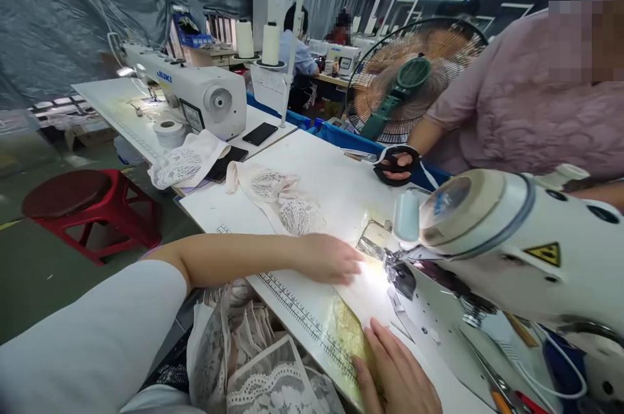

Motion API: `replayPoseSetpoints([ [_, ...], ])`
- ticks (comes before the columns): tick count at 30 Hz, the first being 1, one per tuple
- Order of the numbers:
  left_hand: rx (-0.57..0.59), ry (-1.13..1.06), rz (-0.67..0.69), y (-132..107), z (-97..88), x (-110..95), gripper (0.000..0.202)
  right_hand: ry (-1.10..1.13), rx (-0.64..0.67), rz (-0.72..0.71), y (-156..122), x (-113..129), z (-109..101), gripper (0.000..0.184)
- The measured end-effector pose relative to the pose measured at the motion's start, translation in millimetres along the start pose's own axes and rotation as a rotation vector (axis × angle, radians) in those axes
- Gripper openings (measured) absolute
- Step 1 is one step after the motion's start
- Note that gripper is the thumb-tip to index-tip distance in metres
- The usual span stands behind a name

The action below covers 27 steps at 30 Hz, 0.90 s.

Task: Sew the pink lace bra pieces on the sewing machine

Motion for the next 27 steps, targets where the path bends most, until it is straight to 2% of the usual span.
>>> replayPoseSetpoints([
  [2,-0.03,0.001,-0.25,-23.3,-20.1,19.4,0.026,0.032,-0.017,0.056,1.3,3.0,-2.7,0.041],
  [4,-0.145,0.069,-0.551,-61.3,-44.1,44.6,0.027,0.057,-0.017,0.111,3.0,6.0,-5.2,0.04],
  [5,-0.162,0.095,-0.714,-84.1,-51.3,58.2,0.027,0.067,-0.01,0.137,4.0,7.1,-6.1,0.04],
  [6,-0.165,0.119,-0.794,-103.9,-55.5,68.4,0.029,0.075,-0.003,0.16,5.0,7.7,-6.9,0.04],
  [9,-0.148,0.158,-0.932,-152.6,-51.2,88.7,0.041,0.094,0.02,0.213,7.2,7.2,-8.3,0.04],
  [11,-0.118,0.163,-0.965,-172.6,-38.0,89.9,0.045,0.103,0.029,0.231,7.7,6.5,-9.0,0.039],
  [13,-0.105,0.176,-0.976,-181.9,-26.1,83.3,0.05,0.107,0.034,0.237,7.8,6.5,-9.8,0.039],
  [16,-0.12,0.183,-0.975,-176.7,-23.6,70.4,0.052,0.094,0.031,0.237,8.7,7.4,-11.9,0.038],
  [18,-0.153,0.184,-0.95,-160.9,-33.9,62.5,0.051,0.082,0.03,0.236,10.4,7.8,-13.3,0.038],
  [20,-0.191,0.185,-0.873,-135.4,-46.7,50.9,0.049,0.078,0.031,0.233,11.4,8.0,-13.7,0.037],
  [23,-0.171,0.123,-0.664,-85.4,-49.6,18.9,0.034,0.091,0.019,0.203,6.5,9.2,-11.5,0.037],
  [26,-0.082,0.038,-0.438,-35.8,-29.0,-14.2,0.013,0.132,-0.024,0.109,-4.7,4.4,-3.0,0.041],
  [27,-0.024,0.052,-0.253,-18.7,-18.7,-26.0,0.016,0.153,-0.045,0.075,-6.9,-1.3,1.9,0.043],
])
Point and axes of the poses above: each hand's wrist, its own y-axis towards the middle knuckle, its own z-axis out of the palm, x = y × z, the point moved 6 cm from there along y, towards the middle knuckle, and after that the axes turned 8 degrees about z, right-handed, at the moved point
